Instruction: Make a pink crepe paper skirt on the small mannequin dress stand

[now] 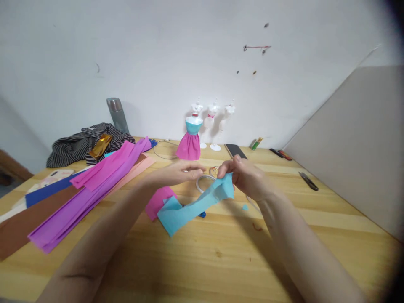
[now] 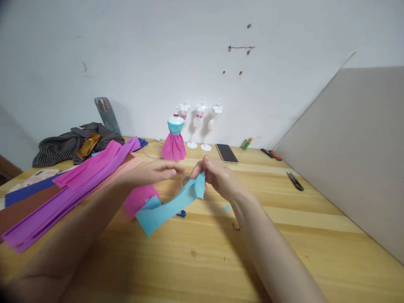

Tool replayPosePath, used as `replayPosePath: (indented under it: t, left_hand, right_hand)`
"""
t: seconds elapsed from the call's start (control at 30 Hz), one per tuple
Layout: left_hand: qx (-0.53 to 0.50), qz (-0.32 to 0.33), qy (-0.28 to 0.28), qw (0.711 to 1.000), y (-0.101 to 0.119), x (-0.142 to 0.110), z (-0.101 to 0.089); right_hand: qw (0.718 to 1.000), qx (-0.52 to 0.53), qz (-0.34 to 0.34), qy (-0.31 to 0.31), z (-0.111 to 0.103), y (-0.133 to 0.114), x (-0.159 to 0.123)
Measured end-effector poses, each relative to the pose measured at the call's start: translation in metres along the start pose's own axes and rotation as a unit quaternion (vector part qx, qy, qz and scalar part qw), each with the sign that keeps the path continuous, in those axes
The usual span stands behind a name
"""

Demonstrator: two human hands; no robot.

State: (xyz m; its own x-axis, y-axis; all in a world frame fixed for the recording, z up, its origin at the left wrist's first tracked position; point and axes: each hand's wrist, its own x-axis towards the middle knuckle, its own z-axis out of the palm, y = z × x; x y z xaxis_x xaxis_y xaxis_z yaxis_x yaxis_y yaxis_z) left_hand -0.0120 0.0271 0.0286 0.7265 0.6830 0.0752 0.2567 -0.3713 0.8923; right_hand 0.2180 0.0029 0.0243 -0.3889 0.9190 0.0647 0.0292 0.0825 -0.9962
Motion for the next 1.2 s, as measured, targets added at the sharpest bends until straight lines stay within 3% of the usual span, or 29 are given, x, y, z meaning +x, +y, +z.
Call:
replayPosePath:
  t: [0.07,0.13,0.27,0.5,0.63,0.87,1.2]
  left_hand:
    - [-0.047,0.028,-0.059,0.997,-0.001,0.006,0.011]
    - [-0.091,0.015,-0.082,0.992,-0.001,0.010,0.020]
    - [-0.144,-0.026,-0.062,0.987,-0.001,0.012,0.026]
    - [-0.205,-0.081,-0.049,0.974,-0.010,0.016,0.037]
    - [-0.210,-0.090,-0.045,0.973,-0.018,0.019,0.040]
    - [-0.176,-0.084,-0.018,0.981,-0.017,0.016,0.030]
    - [-0.219,-0.107,-0.097,0.965,-0.021,0.017,0.039]
  right_hand:
    - [1.000,-0.005,-0.003,-0.016,0.004,-0.002,-0.002]
    - [1.000,-0.002,-0.003,-0.030,0.006,-0.002,-0.004]
    - [0.999,-0.014,-0.001,-0.051,0.001,-0.002,-0.005]
    - [0.988,-0.149,-0.016,-0.033,-0.001,-0.005,-0.003]
    - [0.985,-0.167,0.000,-0.034,0.002,-0.006,-0.002]
    - [0.989,-0.144,0.019,0.020,0.000,-0.003,0.000]
    - [0.985,-0.098,-0.015,0.138,-0.004,-0.003,0.002]
